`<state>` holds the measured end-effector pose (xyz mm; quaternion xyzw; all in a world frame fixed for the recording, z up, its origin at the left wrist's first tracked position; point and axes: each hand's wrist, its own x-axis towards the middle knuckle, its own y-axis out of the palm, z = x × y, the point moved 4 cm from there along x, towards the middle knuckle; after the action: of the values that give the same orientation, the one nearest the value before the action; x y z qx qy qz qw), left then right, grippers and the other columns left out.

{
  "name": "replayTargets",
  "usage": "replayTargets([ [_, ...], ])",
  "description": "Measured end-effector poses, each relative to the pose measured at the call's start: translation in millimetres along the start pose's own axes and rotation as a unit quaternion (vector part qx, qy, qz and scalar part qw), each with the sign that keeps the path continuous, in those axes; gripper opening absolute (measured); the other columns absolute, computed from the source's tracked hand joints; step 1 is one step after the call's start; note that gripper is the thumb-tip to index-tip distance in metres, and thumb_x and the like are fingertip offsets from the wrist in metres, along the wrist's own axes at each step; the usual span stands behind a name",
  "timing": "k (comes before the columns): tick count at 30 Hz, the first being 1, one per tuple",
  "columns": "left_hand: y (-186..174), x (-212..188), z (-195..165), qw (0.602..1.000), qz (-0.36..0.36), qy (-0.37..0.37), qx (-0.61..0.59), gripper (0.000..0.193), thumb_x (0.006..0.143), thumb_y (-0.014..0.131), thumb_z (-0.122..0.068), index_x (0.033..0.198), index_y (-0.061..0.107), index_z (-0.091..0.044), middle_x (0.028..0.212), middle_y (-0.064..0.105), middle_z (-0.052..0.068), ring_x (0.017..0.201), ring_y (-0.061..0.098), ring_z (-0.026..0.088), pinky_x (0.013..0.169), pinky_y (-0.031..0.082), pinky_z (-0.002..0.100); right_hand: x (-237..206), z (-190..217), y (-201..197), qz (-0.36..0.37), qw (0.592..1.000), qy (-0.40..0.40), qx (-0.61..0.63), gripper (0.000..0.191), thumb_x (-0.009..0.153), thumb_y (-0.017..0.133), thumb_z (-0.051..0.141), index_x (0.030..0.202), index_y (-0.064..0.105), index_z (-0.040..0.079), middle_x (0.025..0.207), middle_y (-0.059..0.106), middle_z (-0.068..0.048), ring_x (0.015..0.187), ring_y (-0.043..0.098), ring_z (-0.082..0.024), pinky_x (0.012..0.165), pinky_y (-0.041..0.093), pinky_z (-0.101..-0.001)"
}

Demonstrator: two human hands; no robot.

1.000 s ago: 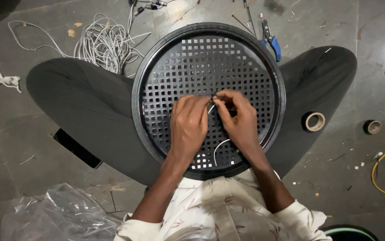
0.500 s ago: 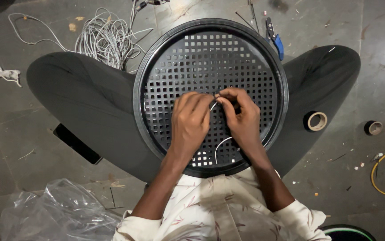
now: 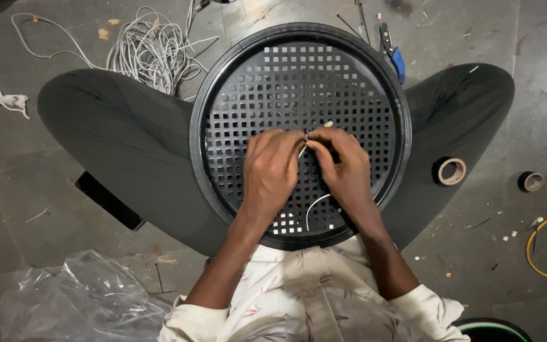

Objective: The person sits on the floor and assembles an LED light fixture by threading a white wire through a perforated black plastic tray. They use pliers to cut the wire and tape to secure connections, then place the finished unit on a stack of similar trays.

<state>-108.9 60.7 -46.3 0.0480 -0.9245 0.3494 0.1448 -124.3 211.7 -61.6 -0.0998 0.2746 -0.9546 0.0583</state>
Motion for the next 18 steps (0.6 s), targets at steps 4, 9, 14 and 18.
replayTargets([
  [4,-1.7,-2.5,-0.3,1.0,-0.013,0.004,-0.013,0.019,0.091,0.073,0.001,0.11,0.069,0.0,0.103,0.073,0.013,0.103,0.069,0.031,0.094,0.05,0.043,-1.4,-0.7,-0.5,0.008,1.0,0.011,0.013,0.013,0.095,0.073,0.002,0.109,0.073,0.001,0.106,0.074,-0.011,0.095,0.073,-0.023,0.085,0.056,-0.0323],
  [9,-3.5,-3.1,-0.8,1.0,-0.012,0.004,-0.021,0.017,0.09,0.074,0.001,0.106,0.07,-0.002,0.099,0.073,0.011,0.1,0.07,0.029,0.092,0.051,0.043,0.9,-0.2,-2.2,0.005,0.998,0.021,0.051,0.011,0.093,0.075,0.0,0.104,0.074,0.0,0.102,0.072,-0.012,0.094,0.072,-0.023,0.085,0.056,-0.0316],
  [14,-6.0,-0.4,-2.7,1.0,-0.013,0.013,-0.021,0.018,0.09,0.074,0.002,0.108,0.072,-0.001,0.1,0.073,0.011,0.101,0.069,0.029,0.092,0.051,0.042,4.5,4.1,-3.4,0.023,0.998,0.008,0.06,0.013,0.096,0.072,-0.001,0.109,0.074,-0.001,0.105,0.071,-0.014,0.097,0.071,-0.023,0.086,0.056,-0.0315],
  [18,-8.0,0.3,-5.1,0.999,-0.009,0.022,-0.023,0.02,0.089,0.074,0.002,0.109,0.073,-0.002,0.101,0.073,0.011,0.101,0.069,0.029,0.092,0.051,0.042,3.2,4.5,-3.8,0.015,0.999,0.026,0.039,0.013,0.096,0.074,0.001,0.109,0.074,-0.001,0.101,0.071,-0.011,0.092,0.069,-0.019,0.081,0.054,-0.0301],
])
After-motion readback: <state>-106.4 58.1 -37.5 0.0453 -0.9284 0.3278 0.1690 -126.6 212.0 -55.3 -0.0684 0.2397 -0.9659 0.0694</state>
